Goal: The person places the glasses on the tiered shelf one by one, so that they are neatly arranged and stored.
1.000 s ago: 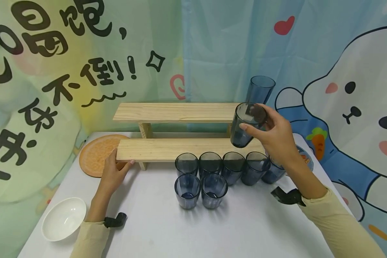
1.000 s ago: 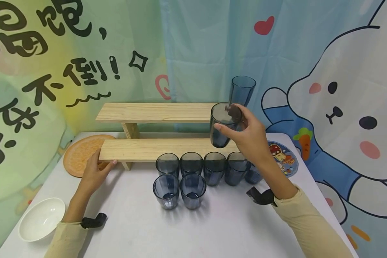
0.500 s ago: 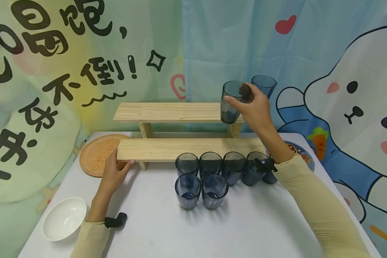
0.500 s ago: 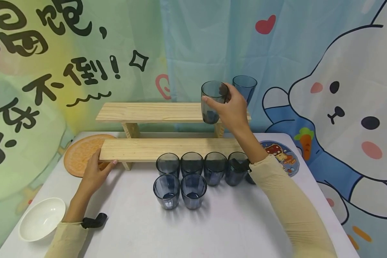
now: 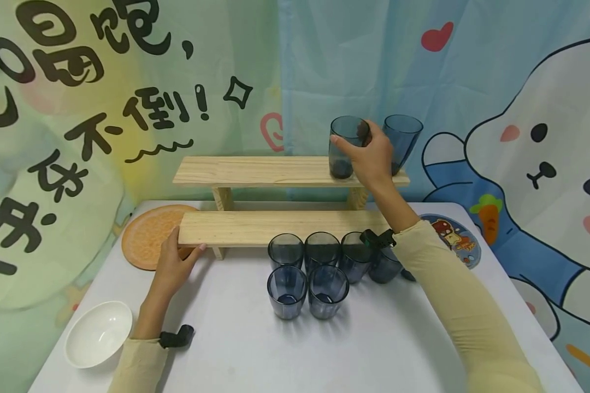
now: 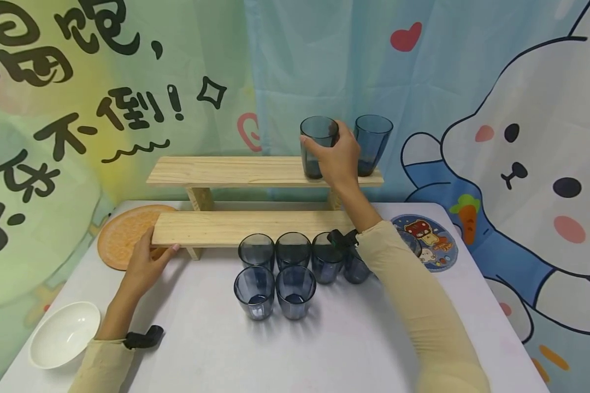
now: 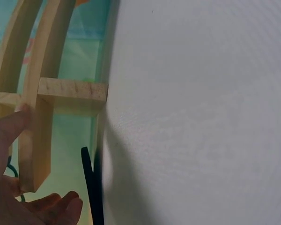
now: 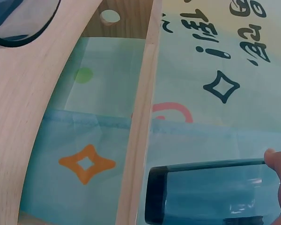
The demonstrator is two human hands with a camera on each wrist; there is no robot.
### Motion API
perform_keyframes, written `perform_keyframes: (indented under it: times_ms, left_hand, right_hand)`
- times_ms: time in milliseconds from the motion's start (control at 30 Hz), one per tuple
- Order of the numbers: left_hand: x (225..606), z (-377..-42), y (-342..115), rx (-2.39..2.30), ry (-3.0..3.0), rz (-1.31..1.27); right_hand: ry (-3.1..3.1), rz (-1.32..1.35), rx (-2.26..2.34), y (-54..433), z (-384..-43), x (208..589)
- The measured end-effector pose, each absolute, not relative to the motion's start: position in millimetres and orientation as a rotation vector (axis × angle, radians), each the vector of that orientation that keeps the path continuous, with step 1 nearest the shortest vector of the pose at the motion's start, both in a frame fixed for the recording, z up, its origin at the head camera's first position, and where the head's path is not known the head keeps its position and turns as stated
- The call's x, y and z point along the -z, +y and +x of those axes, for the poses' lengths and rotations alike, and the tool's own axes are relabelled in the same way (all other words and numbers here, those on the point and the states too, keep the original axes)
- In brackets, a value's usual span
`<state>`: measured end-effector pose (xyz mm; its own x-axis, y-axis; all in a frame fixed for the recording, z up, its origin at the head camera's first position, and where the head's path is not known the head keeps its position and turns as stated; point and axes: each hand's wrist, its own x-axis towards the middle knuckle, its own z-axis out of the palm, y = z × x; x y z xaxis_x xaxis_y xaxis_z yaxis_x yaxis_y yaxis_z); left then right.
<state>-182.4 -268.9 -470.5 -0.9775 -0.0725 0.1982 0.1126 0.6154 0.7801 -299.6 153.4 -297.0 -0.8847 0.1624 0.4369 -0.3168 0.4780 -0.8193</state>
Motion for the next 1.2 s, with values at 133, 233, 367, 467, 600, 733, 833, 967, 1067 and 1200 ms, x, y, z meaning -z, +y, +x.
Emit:
perform_keyframes:
  times_ms: [133,233,367,467,600,733,833,967,1067,1200]
  left_hand:
    - [470.9,-182.6,-267.7,1.29,-2.613,-0.057]
    - [470.9,-183.4,-266.8,1.29,-2.596,-0.086]
    - [470.7,-183.5,-265.8,1.28,-2.587,-0.104]
    - [470.3,-182.8,-265.2,1.272,-2.598,-0.083]
    - [469.6,-182.1,-265.6,1.273,-2.614,-0.053]
    - [469.5,-181.6,-266.2,1.28,-2.613,-0.048]
    - [469.4,-181.7,-266.4,1.283,-2.606,-0.059]
    - [468.3,-180.9,-267.4,1.286,-2.632,-0.034]
    - [467.8,-180.4,-268.4,1.289,-2.651,-0.015]
    - [468.4,-180.7,-268.9,1.296,-2.637,-0.029]
  right_hand:
    - [-2.251,0.107,-1.405,150.2,-304.0,297.6]
    - [-2.251,0.081,-1.415,149.1,-306.1,297.1]
    - [-2.26,0.039,-1.417,149.3,-308.3,297.3]
    - [-2.26,0.03,-1.419,149.8,-309.3,297.7]
    - [-2.251,0.024,-1.414,150.3,-310.1,297.5]
    - [-2.249,0.007,-1.42,150.7,-310.4,297.6]
    - [-2.267,-0.021,-1.434,151.8,-310.8,298.3]
    - [-2.314,-0.043,-1.429,153.5,-310.8,298.6]
    - [-2.342,-0.039,-1.429,153.3,-309.0,298.3]
    - [-2.389,-0.03,-1.44,154.3,-306.5,300.5]
